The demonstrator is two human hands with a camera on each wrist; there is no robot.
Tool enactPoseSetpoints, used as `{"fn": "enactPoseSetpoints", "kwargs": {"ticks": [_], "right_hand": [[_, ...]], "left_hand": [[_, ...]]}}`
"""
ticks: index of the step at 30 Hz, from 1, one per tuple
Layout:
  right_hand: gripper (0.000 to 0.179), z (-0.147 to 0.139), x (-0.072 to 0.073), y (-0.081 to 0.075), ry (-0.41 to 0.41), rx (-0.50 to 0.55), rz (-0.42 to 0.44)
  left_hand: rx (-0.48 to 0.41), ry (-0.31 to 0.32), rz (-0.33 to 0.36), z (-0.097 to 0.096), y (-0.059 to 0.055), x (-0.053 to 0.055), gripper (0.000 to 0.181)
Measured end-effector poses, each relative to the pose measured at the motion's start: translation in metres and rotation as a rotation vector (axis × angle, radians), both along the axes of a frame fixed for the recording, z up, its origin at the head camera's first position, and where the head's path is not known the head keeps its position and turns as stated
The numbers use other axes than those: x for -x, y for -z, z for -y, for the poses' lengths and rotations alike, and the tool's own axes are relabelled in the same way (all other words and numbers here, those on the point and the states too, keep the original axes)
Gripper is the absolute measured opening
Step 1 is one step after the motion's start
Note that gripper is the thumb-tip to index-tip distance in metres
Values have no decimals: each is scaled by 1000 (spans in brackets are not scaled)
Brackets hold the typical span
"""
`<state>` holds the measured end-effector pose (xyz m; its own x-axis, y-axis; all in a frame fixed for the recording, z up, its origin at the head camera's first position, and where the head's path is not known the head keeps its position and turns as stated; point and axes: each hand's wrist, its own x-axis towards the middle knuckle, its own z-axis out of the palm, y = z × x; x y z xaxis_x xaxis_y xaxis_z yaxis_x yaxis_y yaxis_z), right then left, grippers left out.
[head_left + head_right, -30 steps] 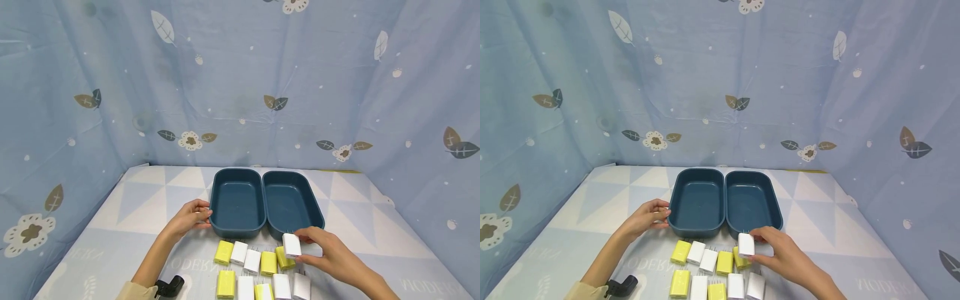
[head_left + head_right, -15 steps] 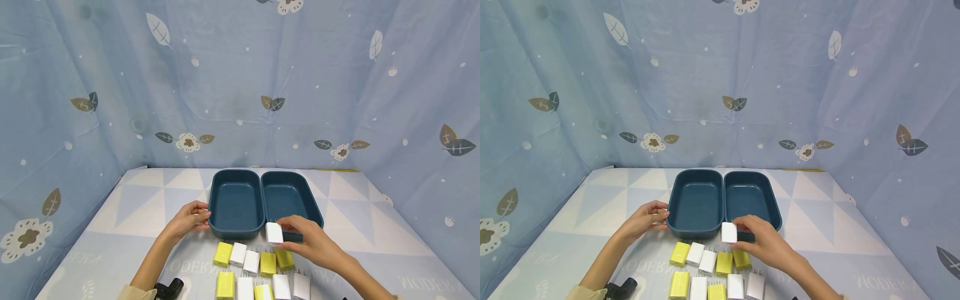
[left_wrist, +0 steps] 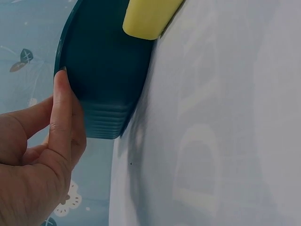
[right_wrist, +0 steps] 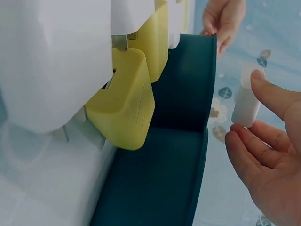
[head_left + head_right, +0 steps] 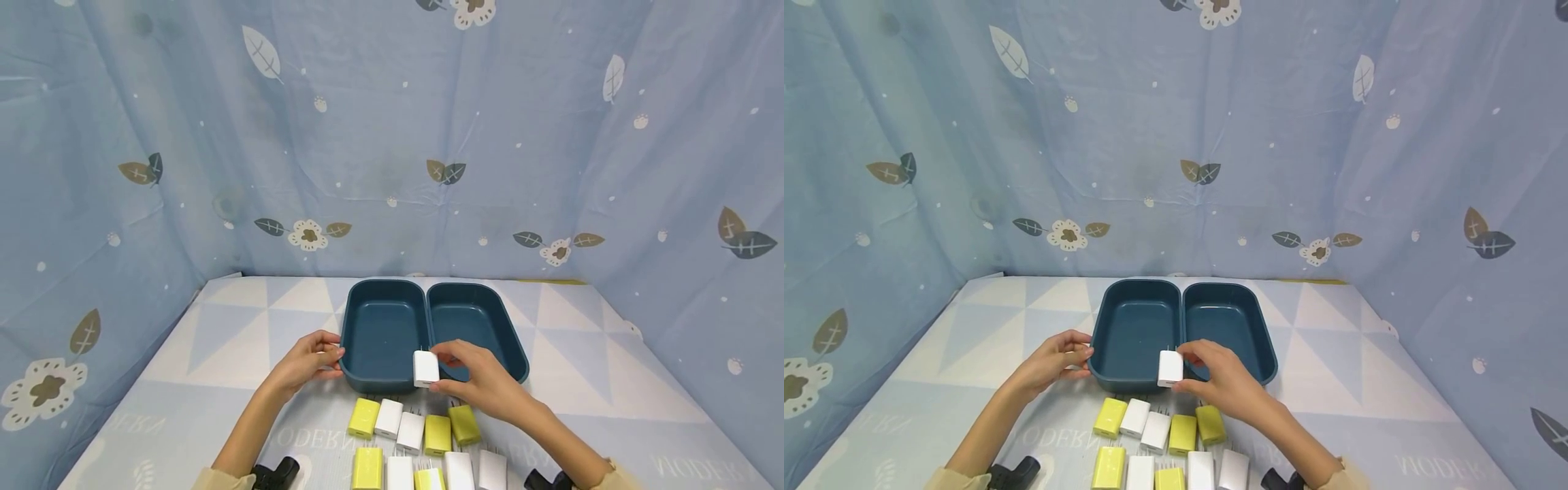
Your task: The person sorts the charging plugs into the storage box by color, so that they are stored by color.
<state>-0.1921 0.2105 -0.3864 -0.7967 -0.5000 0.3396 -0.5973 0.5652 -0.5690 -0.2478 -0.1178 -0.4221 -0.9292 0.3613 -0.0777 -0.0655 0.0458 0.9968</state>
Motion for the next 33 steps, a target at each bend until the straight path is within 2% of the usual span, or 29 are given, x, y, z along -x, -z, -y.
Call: {"fn": "enactPoseSetpoints", "kwargs": {"ticks": [10, 18, 27, 33], "right_hand": [[51, 23, 14, 7, 27, 4, 44], [50, 40, 22, 7, 51, -7, 77], [48, 61, 37, 15, 48, -1, 109], [46, 76, 44, 19, 72, 1, 161]], "left_hand": [[-9, 9, 4, 0, 3, -4, 39], [-12, 5, -2, -1, 0, -3, 38], [-8, -5, -8, 0, -1, -1, 38], [-7, -1, 6, -1, -1, -2, 39]]}}
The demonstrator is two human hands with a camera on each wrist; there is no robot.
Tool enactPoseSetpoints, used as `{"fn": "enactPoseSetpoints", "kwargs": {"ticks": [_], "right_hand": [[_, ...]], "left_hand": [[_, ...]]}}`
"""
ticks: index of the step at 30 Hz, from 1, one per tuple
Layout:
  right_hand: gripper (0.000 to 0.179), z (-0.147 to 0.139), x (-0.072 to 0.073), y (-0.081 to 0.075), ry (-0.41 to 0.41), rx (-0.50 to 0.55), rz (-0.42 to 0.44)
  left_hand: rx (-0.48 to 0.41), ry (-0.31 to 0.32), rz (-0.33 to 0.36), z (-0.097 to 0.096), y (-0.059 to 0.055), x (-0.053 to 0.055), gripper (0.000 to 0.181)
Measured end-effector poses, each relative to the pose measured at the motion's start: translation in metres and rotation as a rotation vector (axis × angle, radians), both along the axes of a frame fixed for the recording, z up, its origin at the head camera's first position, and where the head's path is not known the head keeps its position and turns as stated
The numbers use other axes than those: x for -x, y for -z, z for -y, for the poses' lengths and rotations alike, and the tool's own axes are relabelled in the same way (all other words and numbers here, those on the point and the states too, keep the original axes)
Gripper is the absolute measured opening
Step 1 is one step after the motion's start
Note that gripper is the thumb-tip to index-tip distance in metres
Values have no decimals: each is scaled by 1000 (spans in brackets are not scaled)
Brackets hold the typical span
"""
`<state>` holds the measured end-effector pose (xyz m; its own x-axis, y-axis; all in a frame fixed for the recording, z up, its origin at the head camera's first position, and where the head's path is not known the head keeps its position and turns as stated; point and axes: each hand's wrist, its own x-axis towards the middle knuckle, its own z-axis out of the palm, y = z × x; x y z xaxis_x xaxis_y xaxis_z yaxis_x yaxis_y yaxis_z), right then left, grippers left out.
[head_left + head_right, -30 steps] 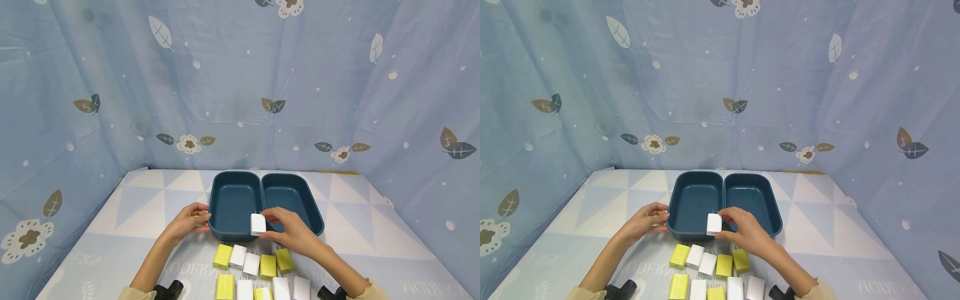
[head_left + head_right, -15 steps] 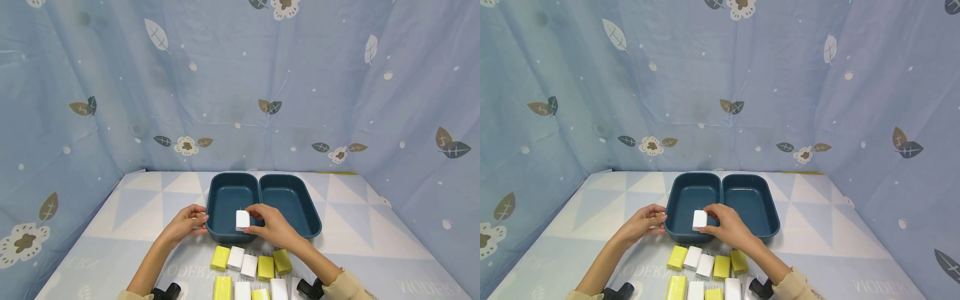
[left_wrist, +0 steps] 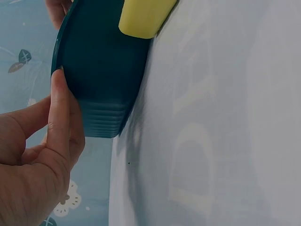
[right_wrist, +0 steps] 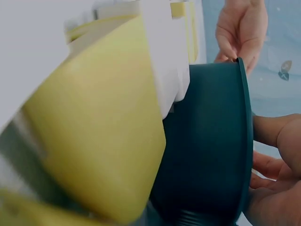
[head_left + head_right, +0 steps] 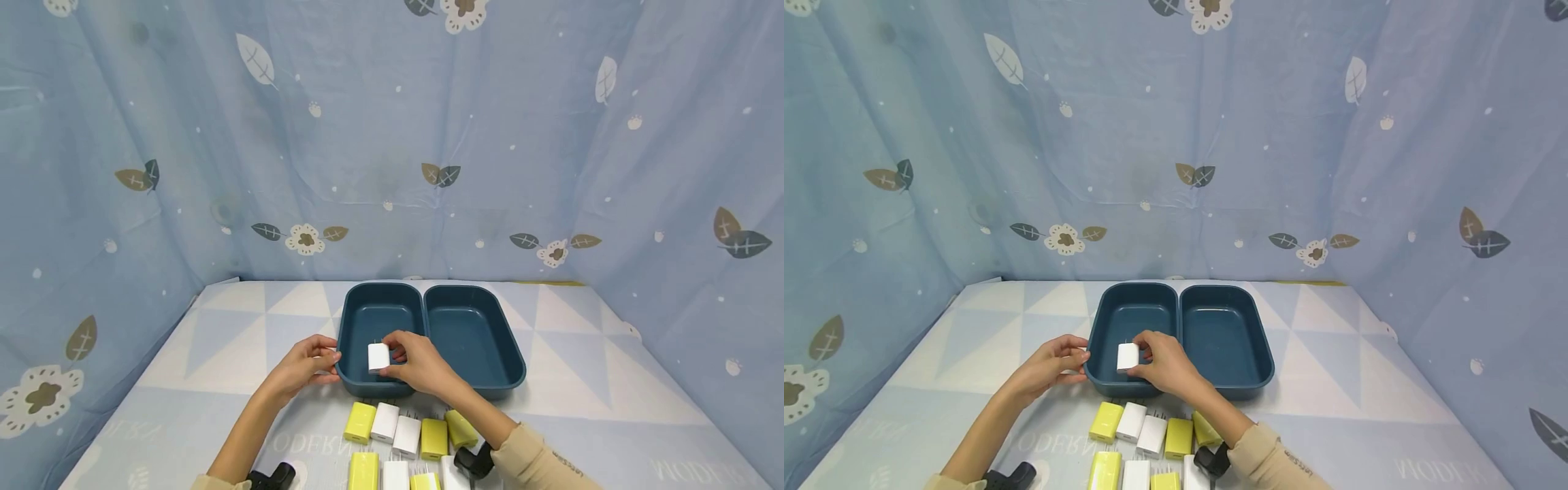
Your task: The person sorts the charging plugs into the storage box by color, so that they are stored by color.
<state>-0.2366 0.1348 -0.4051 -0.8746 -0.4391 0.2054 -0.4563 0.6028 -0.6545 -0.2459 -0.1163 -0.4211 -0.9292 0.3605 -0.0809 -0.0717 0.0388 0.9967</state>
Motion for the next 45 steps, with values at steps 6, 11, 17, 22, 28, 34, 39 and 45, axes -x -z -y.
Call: {"fn": "enactPoseSetpoints", "kwargs": {"ticks": [6, 11, 17, 22, 28, 34, 39, 45], "right_hand": [[45, 17, 9, -1, 8, 29, 80], [45, 28, 14, -2, 19, 40, 116], [43, 38, 18, -3, 47, -8, 125], [43, 42, 20, 1, 72, -61, 128], [41, 46, 22, 4, 68, -98, 106], [37, 47, 23, 8, 69, -118, 104], [39, 47, 22, 8, 65, -135, 100], [43, 45, 20, 4, 71, -132, 111]], "left_hand": [[-2, -15, -7, 2, 0, 1, 38], [-3, -15, 4, 3, 1, 1, 39], [-4, -25, 13, 1, 2, 2, 39], [-1, -14, 19, -1, 3, 1, 43], [-6, -17, 16, -2, 1, 1, 42], [-3, -24, 25, -3, 1, 1, 41], [-6, -22, 26, -3, 1, 1, 40], [0, -28, 27, -3, 0, 0, 39]]}}
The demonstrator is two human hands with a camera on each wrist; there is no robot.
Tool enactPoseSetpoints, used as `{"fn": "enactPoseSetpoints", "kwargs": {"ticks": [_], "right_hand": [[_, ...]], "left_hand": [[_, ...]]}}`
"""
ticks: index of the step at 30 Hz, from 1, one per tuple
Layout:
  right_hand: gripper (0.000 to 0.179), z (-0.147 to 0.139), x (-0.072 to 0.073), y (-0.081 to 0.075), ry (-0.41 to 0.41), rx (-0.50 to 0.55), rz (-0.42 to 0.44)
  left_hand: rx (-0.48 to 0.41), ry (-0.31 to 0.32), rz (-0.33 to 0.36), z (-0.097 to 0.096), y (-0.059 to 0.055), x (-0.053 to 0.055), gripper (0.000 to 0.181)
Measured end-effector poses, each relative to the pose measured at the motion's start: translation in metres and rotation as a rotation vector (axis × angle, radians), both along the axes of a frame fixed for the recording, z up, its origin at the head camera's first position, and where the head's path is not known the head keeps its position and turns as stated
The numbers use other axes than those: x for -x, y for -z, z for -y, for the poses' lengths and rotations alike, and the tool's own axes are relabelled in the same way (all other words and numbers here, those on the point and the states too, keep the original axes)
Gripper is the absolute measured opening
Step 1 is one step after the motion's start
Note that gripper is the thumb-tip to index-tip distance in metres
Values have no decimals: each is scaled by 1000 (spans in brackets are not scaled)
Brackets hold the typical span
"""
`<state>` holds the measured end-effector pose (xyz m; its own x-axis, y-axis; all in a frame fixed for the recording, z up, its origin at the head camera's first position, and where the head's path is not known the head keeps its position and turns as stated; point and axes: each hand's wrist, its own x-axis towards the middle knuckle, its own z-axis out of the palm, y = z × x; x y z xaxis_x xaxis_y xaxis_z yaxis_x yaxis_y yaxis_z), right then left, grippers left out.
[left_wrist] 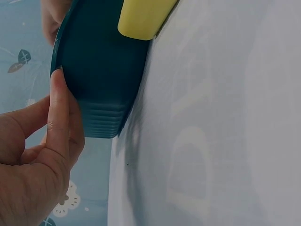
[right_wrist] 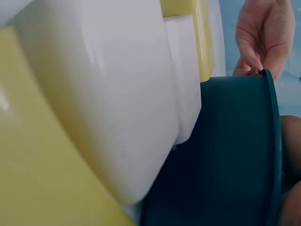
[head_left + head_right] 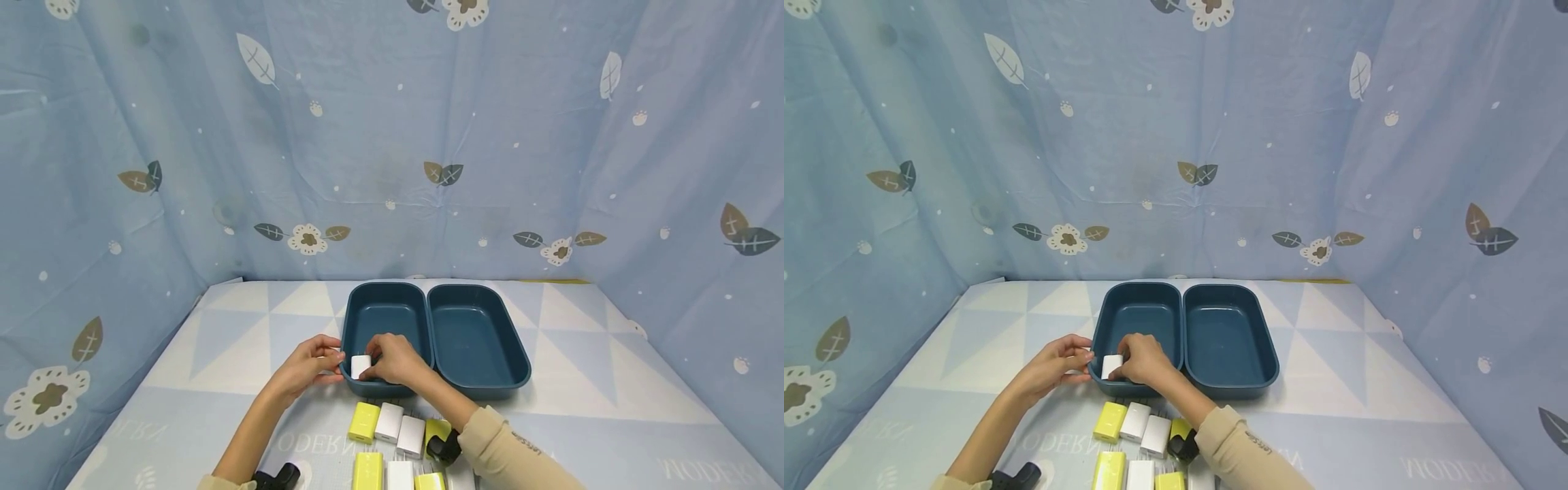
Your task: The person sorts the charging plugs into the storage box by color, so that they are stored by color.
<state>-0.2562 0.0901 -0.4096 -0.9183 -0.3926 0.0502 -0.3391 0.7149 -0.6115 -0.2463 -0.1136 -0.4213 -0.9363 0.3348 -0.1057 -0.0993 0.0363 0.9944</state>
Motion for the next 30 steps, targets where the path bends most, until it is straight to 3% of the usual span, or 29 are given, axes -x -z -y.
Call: {"fn": "enactPoseSetpoints", "kwargs": {"ticks": [13, 30], "right_hand": [[44, -19, -15, -18, -104, 156, -27], [45, -60, -45, -29, -119, 190, -13]], "left_hand": [[0, 9, -13, 0, 1, 2, 40], [-5, 11, -27, 2, 7, 4, 40]]}}
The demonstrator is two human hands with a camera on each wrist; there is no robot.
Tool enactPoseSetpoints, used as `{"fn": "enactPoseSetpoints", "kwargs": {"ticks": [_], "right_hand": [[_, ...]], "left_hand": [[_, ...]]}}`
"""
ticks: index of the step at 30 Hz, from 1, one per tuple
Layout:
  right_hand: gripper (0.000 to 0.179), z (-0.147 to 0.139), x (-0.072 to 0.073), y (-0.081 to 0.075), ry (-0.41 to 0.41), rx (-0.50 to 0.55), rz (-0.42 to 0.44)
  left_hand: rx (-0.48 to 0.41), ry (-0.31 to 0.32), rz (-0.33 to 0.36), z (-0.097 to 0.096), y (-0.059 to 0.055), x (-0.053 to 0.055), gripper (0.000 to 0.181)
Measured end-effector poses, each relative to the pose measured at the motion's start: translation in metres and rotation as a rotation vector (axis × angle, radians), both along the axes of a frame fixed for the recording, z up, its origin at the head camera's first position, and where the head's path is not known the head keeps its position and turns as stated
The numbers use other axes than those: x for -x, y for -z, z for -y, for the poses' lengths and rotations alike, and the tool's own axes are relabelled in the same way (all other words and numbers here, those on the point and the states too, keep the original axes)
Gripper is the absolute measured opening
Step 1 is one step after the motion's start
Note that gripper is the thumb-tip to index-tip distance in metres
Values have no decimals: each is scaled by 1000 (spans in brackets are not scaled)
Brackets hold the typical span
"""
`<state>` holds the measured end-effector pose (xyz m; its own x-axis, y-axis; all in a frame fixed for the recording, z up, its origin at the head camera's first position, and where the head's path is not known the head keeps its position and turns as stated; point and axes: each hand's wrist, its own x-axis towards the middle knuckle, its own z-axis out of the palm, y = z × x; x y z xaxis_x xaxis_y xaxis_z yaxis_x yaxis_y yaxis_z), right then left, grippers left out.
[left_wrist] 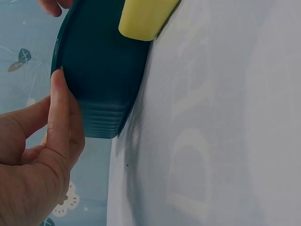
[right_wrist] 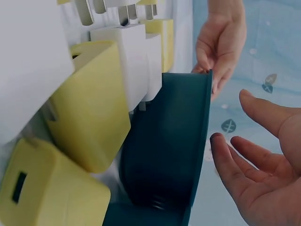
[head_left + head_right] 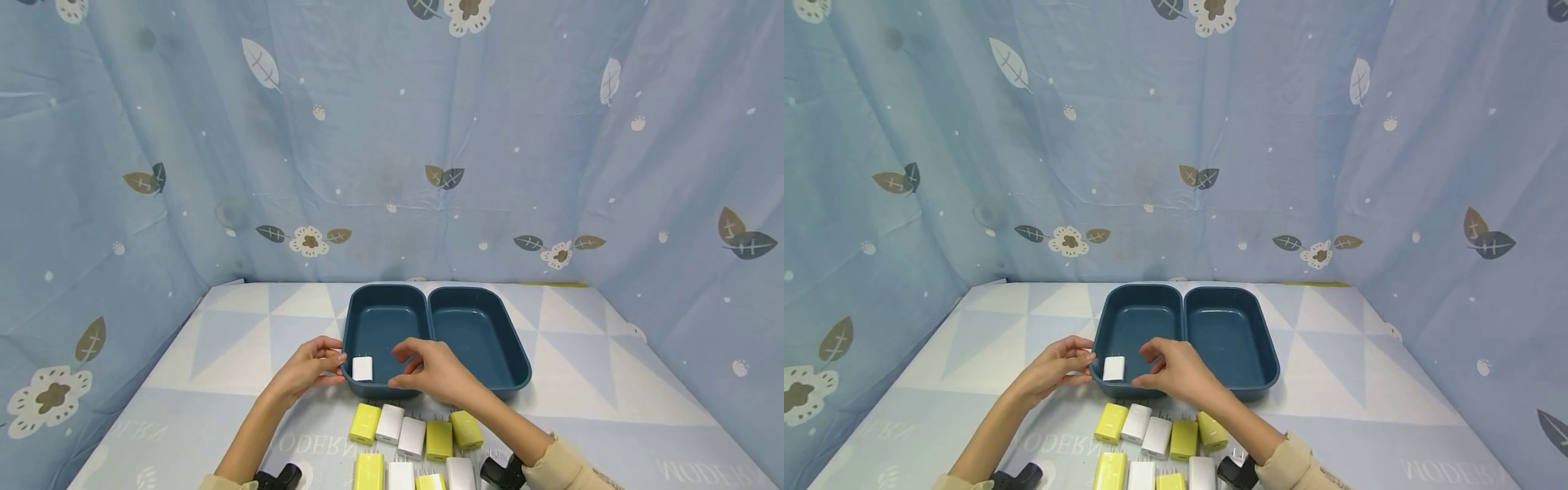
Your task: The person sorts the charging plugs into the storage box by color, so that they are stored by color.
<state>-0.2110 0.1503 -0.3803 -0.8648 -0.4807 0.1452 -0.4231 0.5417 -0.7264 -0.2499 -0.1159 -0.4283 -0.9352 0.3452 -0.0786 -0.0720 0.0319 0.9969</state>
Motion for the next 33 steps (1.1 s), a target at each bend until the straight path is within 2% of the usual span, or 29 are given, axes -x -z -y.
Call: {"fn": "enactPoseSetpoints", "kwargs": {"ticks": [17, 25, 33], "right_hand": [[44, -44, -28, -8, 2, -9, -2], [43, -62, -41, -5, 38, -23, 17], [41, -78, -53, -2, 8, -30, 28]], "left_hand": [[-9, 0, 3, 0, 0, 0, 40], [3, -10, 12, -1, 0, -1, 39], [3, -1, 8, -1, -2, -2, 41]]}}
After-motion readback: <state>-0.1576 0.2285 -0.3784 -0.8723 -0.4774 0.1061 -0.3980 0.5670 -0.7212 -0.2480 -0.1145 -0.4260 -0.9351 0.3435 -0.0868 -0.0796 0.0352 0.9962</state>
